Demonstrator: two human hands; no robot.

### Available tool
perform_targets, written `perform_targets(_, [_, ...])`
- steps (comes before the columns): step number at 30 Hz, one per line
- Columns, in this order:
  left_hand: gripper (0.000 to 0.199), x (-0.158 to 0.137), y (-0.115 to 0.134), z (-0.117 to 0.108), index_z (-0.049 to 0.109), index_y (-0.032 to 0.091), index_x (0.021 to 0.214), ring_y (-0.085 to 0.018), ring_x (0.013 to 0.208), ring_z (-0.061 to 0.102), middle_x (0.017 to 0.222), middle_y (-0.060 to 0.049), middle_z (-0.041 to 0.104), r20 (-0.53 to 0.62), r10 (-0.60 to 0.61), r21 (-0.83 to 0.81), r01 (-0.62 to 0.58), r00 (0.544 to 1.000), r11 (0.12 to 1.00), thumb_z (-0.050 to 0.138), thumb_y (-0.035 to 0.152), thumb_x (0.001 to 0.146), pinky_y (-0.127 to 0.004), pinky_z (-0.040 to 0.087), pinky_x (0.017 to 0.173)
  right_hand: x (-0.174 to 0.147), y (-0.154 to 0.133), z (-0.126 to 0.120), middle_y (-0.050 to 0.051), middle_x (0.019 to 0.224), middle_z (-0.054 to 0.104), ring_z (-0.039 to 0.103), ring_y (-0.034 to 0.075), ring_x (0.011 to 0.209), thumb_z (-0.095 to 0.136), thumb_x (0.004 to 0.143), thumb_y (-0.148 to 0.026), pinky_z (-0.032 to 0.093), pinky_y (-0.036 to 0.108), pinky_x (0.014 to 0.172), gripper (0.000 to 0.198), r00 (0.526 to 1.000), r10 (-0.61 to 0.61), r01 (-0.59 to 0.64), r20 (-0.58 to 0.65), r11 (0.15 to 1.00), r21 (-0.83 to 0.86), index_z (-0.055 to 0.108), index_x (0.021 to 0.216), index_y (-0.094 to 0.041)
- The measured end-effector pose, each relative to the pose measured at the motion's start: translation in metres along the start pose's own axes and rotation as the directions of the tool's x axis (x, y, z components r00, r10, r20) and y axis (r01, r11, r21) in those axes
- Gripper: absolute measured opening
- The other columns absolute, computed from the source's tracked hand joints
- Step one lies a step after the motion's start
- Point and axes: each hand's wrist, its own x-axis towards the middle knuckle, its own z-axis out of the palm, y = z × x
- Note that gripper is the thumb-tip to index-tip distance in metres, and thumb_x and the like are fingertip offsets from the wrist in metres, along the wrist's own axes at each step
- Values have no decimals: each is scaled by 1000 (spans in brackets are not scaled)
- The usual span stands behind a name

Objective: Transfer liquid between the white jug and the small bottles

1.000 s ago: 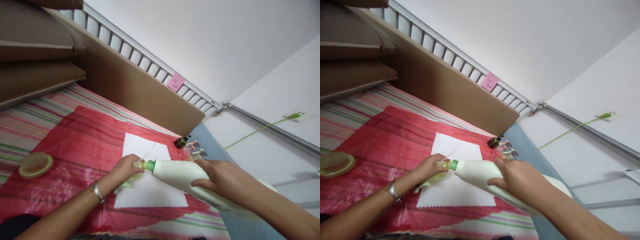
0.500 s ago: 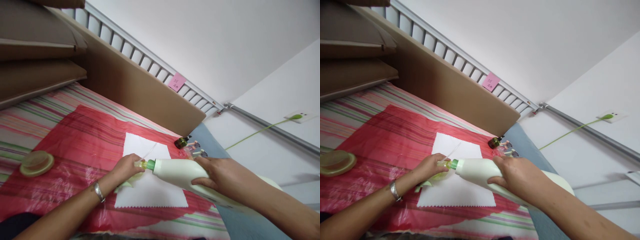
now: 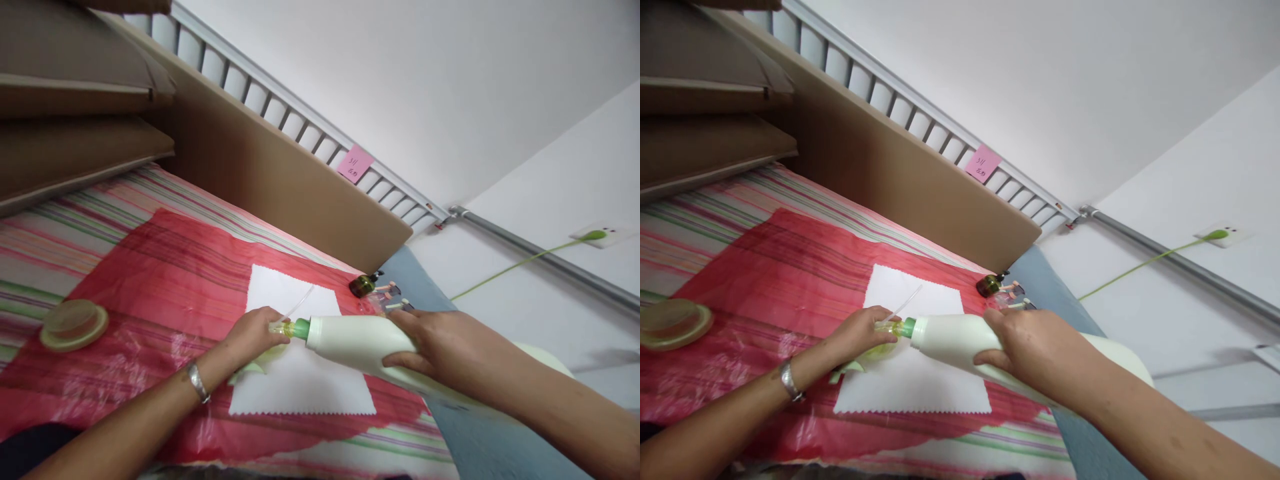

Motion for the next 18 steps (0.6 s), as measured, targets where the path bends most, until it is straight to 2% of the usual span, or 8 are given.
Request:
perform_targets(10, [36, -2, 7, -4, 69, 25, 99, -22, 93, 61, 101, -3, 69, 16, -46, 4, 46, 999, 999, 68, 40, 66, -26, 43, 78, 1, -1, -4, 3, 67, 64, 61, 23, 58, 55, 80, -50, 36, 28, 49, 29, 1000, 2, -1, 20, 1000, -17, 50, 78, -22])
perform_targets(18, [36, -2, 7, -4, 68, 25, 99, -22, 93, 61, 102, -3, 68, 15, -37, 7, 37, 999, 999, 67, 41, 66, -26, 43, 79, 1, -3, -7, 3, 68, 65, 62, 24, 59, 58, 79, -45, 37, 29, 49, 24, 1000, -5, 5, 8, 1000, -7, 51, 78, -22])
